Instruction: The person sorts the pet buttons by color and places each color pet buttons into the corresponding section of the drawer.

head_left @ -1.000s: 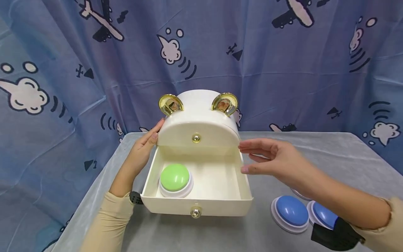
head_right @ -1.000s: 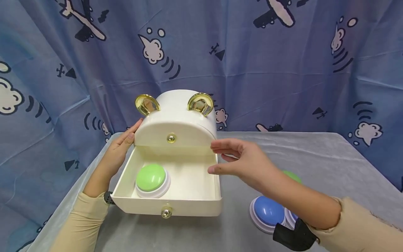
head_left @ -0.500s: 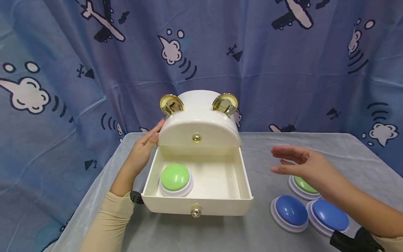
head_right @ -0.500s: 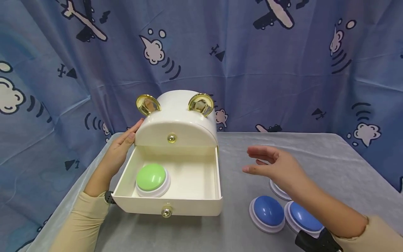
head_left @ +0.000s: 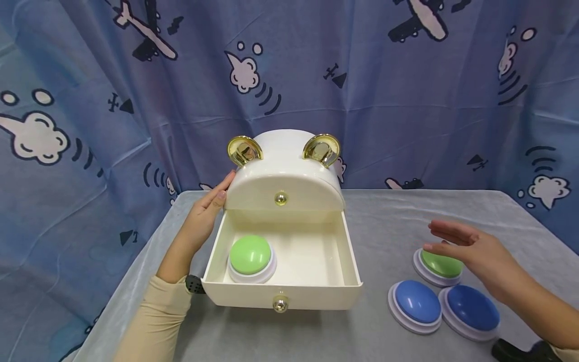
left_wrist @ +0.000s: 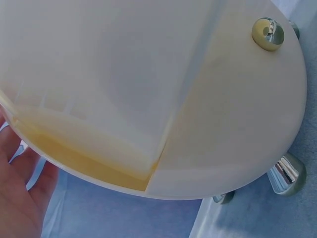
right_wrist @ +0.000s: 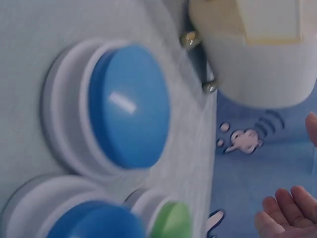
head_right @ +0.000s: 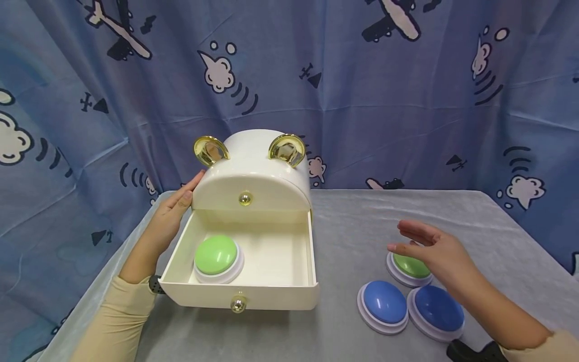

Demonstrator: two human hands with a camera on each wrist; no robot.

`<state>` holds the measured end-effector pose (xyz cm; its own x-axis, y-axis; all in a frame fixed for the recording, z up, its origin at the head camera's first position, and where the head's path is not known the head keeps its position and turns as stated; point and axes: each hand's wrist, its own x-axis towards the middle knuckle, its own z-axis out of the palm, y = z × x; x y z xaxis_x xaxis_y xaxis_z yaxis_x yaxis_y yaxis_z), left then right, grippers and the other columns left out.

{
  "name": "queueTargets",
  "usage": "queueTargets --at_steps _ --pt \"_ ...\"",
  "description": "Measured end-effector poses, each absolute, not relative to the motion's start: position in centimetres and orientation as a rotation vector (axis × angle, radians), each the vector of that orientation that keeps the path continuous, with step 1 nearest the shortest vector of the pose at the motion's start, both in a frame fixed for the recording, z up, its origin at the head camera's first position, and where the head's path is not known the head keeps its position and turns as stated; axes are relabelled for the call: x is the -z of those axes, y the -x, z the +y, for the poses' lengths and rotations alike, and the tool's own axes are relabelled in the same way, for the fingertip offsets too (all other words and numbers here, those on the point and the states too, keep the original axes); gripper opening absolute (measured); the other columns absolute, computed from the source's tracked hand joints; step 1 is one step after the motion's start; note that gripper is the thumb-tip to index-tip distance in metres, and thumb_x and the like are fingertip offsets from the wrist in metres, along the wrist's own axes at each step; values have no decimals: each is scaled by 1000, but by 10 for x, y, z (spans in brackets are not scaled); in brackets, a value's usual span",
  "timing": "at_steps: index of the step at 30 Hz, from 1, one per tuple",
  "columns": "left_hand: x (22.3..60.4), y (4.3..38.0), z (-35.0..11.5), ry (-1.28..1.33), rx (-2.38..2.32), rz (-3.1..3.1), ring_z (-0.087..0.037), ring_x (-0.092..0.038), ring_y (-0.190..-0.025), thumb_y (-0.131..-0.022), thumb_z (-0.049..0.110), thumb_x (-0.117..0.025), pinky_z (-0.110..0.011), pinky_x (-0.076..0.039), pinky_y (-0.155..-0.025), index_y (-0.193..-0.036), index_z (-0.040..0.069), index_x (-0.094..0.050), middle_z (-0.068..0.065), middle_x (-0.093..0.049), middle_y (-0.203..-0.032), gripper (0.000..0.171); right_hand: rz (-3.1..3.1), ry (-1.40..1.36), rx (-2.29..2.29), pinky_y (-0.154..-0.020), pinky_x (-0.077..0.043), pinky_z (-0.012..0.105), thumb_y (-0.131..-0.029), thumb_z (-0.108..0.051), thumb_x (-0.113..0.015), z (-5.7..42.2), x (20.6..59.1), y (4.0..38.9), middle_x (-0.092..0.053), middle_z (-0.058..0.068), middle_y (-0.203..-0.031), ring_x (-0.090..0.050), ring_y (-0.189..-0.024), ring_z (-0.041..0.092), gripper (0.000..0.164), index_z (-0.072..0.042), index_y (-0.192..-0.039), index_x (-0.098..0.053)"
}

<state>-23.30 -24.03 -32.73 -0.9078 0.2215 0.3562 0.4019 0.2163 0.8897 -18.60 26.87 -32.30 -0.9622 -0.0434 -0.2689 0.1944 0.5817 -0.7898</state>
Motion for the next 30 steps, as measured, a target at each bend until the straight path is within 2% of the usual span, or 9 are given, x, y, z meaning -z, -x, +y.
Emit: queueTargets --at_steps 8,19,30 --pt "328 233 -239 605 1787 -2320 -19 -21 -153 -109 34 -35 -43 -16 -127 -156 11 -33 -2 -28 -164 52 2590 -244 1229 -108 -26 75 -93 -53 -64 296 342 190 -14 30 -161 -18 -144 54 97 0 -158 -15" --pt "328 231 -240 600 1802 -2316 -19 -21 -154 -109 34 -34 -43 -17 -127 -156 12 -32 -1 -28 -164 52 2494 -202 1112 -108 -27 73 -97 -56 -56 325 360 198 -9 33 -160 -14 -144 57 100 4 -157 -4" --pt "327 232 -240 606 1791 -2314 -18 -22 -153 -109 32 -34 -42 -17 -127 -156 12 -33 -1 -29 -164 51 2514 -154 1085 -107 -27 75 -96 -53 -59 333 376 204 -10 34 -160 -14 -143 59 99 5 -157 -7"
